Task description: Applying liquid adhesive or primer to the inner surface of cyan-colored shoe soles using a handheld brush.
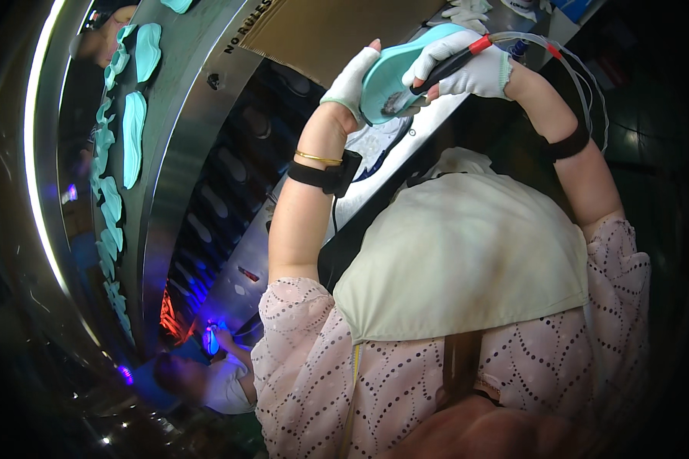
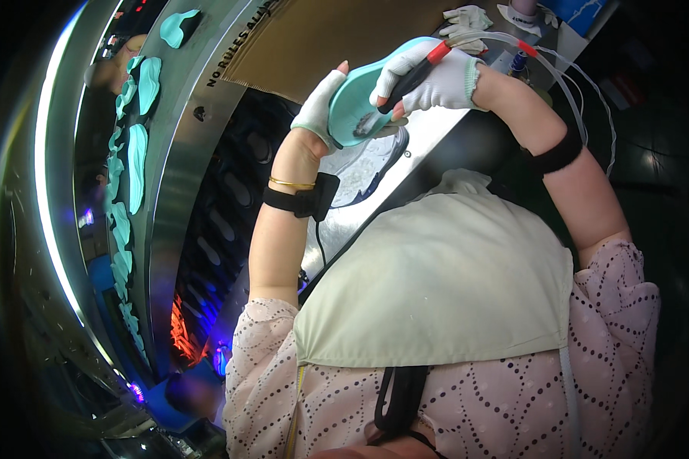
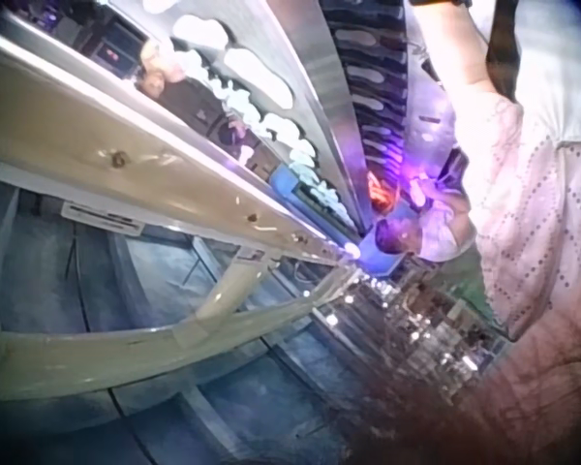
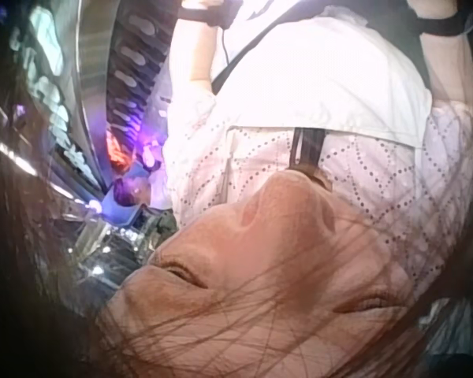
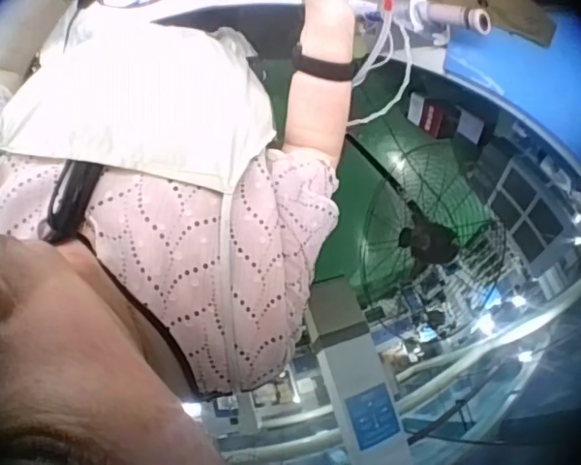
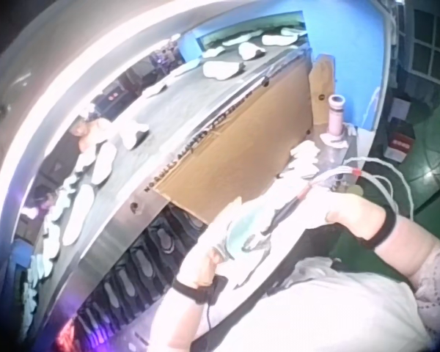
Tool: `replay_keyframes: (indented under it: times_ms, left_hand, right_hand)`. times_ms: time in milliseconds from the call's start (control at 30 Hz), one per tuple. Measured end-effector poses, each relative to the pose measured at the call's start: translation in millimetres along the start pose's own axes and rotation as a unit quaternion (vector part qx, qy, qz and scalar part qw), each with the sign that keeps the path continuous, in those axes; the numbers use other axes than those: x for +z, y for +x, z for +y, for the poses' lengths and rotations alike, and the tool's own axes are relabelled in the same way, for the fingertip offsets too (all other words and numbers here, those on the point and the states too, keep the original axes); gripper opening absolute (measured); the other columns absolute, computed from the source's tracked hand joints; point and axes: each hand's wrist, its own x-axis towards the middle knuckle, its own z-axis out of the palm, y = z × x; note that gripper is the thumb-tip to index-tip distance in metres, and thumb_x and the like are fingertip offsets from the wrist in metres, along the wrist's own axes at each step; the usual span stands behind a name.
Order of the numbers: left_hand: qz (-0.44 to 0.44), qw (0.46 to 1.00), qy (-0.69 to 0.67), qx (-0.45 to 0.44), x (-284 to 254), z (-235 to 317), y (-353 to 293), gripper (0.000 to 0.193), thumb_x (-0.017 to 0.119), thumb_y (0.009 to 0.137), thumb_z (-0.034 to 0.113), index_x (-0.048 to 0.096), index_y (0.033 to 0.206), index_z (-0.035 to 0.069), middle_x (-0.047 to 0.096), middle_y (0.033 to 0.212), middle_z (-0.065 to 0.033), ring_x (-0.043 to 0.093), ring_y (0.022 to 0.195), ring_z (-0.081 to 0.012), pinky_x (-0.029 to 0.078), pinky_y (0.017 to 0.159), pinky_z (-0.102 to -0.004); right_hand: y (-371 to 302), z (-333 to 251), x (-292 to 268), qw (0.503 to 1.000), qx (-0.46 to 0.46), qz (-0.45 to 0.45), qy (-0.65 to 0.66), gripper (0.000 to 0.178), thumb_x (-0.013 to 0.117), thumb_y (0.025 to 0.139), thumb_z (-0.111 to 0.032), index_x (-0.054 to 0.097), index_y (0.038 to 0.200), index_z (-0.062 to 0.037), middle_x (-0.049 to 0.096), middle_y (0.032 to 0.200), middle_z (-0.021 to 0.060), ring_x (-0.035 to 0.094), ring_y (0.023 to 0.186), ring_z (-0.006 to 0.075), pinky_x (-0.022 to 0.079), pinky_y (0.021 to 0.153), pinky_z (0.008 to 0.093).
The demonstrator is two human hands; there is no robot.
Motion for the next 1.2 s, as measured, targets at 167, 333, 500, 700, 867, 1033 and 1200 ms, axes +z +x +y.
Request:
replay_keyframes:
  times_ms: [167,333,500,700,867,1033,1200]
  left_hand:
    - [-0.013,0.997,-0.059,0.043,-7.5,-0.7,-9.2,0.059,0.036,0.087,0.052,0.047,0.118,0.003,0.056,0.108,-0.0156,0.06,0.092,-0.0283,0.051,0.077,-0.0408]
    - [-0.051,0.95,-0.232,0.202,16.7,-23.1,-4.2,0.061,0.03,0.088,0.051,0.041,0.122,0.001,0.052,0.114,-0.0156,0.056,0.099,-0.0301,0.048,0.083,-0.0411]
    - [-0.016,0.938,-0.254,0.235,12.8,-29.2,-11.4,0.059,0.029,0.087,0.051,0.045,0.119,0.004,0.055,0.109,-0.0143,0.055,0.097,-0.0293,0.047,0.083,-0.0403]
    - [-0.058,0.914,-0.333,0.226,31.6,-32.2,-16.3,0.059,0.027,0.088,0.052,0.042,0.121,0.005,0.053,0.11,-0.015,0.054,0.097,-0.0319,0.045,0.088,-0.0432]
    - [0.01,0.915,-0.29,0.281,15.9,-40.3,-12.6,0.053,0.027,0.088,0.048,0.045,0.121,0.01,0.052,0.115,-0.0105,0.053,0.1,-0.0266,0.043,0.086,-0.0421]
    - [-0.068,0.927,-0.275,0.246,24.6,-38.3,-16.7,0.064,0.021,0.088,0.052,0.04,0.124,0.002,0.052,0.112,-0.0205,0.055,0.099,-0.0371,0.043,0.09,-0.0456]
    - [0.006,0.94,-0.177,0.293,15.5,-33.4,-20.2,0.065,0.019,0.09,0.052,0.038,0.126,0.001,0.054,0.11,-0.0197,0.057,0.094,-0.0345,0.046,0.085,-0.0435]
  right_hand:
    - [-6.9,-10.3,-11.2,0.995,0.1,0.0,0.011,0.019,0.07,0.067,0.001,0.064,0.084,-0.0031,0.064,0.085,0.0049,0.06,0.079,0.0116,0.049,0.069,0.0238]
    - [-3.7,1.8,14.8,0.967,-0.02,0.247,0.057,0.01,0.061,0.082,-0.014,0.061,0.084,-0.0038,0.061,0.079,-0.0011,0.053,0.07,0.0053,0.043,0.064,0.0206]
    - [-5.0,-16.1,51.8,0.979,0.068,0.171,0.091,0.015,0.062,0.081,-0.018,0.06,0.084,-0.0033,0.062,0.084,0.0015,0.057,0.075,0.008,0.044,0.067,0.0205]
    - [8.3,-2.9,31.0,0.934,-0.044,0.31,0.173,0.007,0.056,0.085,-0.008,0.058,0.091,-0.0032,0.061,0.082,0.0006,0.056,0.073,0.005,0.043,0.061,0.0155]
    - [9.0,-24.2,51.7,0.96,0.029,0.193,0.202,0.012,0.061,0.082,-0.011,0.059,0.09,-0.0024,0.062,0.083,0.0031,0.059,0.073,0.0079,0.046,0.061,0.0216]
    - [9.4,-17.4,7.4,0.919,-0.019,0.361,0.157,0.014,0.055,0.086,-0.019,0.06,0.091,-0.0058,0.063,0.087,0.0009,0.06,0.072,0.0081,0.044,0.061,0.0197]
    - [14.4,-6.5,14.7,0.958,-0.068,0.278,0.012,0.009,0.063,0.08,-0.012,0.059,0.086,-0.006,0.058,0.076,-0.003,0.052,0.072,0.0035,0.042,0.063,0.0197]
